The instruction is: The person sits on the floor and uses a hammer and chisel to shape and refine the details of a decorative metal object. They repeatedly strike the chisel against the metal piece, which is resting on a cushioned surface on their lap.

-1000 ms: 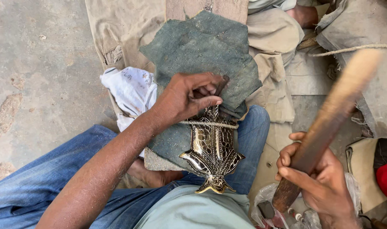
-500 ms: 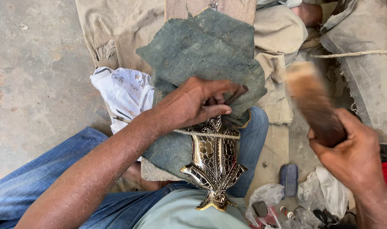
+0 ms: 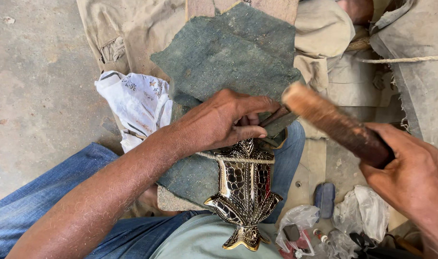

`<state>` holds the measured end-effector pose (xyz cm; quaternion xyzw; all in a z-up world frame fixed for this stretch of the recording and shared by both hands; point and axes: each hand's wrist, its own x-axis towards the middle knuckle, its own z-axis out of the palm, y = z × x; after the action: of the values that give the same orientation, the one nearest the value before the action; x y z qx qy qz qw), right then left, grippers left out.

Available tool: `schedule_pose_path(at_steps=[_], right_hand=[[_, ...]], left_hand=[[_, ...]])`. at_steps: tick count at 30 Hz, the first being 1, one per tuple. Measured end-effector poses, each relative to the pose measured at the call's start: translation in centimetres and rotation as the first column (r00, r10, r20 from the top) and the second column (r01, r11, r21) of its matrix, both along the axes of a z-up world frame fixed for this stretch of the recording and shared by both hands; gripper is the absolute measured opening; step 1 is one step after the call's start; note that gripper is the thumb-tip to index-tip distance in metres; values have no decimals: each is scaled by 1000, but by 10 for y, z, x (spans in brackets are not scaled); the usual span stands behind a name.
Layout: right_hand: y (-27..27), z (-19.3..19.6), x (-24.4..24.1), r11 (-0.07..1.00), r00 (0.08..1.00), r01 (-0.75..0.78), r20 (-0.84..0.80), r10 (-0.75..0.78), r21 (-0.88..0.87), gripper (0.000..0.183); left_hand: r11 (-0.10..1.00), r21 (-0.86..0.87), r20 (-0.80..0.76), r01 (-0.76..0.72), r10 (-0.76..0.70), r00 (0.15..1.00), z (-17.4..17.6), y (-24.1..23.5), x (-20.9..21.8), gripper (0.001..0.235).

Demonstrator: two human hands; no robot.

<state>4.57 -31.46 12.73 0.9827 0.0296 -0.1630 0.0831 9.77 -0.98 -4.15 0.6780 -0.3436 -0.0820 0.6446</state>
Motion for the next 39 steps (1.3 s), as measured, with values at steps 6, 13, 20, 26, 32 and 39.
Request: schedule_pose_path(at_steps=[6, 13, 20, 26, 32, 39], right_hand=[[-9, -9, -3, 998, 999, 10, -45, -13, -61, 43], [2, -9, -9, 984, 994, -41, 109, 22, 174, 30], [13, -3, -17, 977, 973, -41, 230, -9, 211, 29], [3, -7, -24, 967, 984, -65, 179, 20, 245, 38], [1, -11, -37, 961, 982, 5, 180, -57, 277, 30], [8, -9, -38, 840, 962, 41, 206, -180, 541, 26]], left_hand=[[999, -12, -1, 36, -36, 999, -3, 1, 2, 49], [993, 12, -65, 117, -116, 991, -4, 0, 5, 50], [988, -20, -38, 156, -157, 987, 1, 2, 10, 47], [987, -33, 15, 155, -155, 988, 0, -2, 11, 49], [982, -87, 40, 165, -162, 986, 0, 2, 11, 46], [980, -67, 17, 186, -186, 982, -5, 3, 10, 44]])
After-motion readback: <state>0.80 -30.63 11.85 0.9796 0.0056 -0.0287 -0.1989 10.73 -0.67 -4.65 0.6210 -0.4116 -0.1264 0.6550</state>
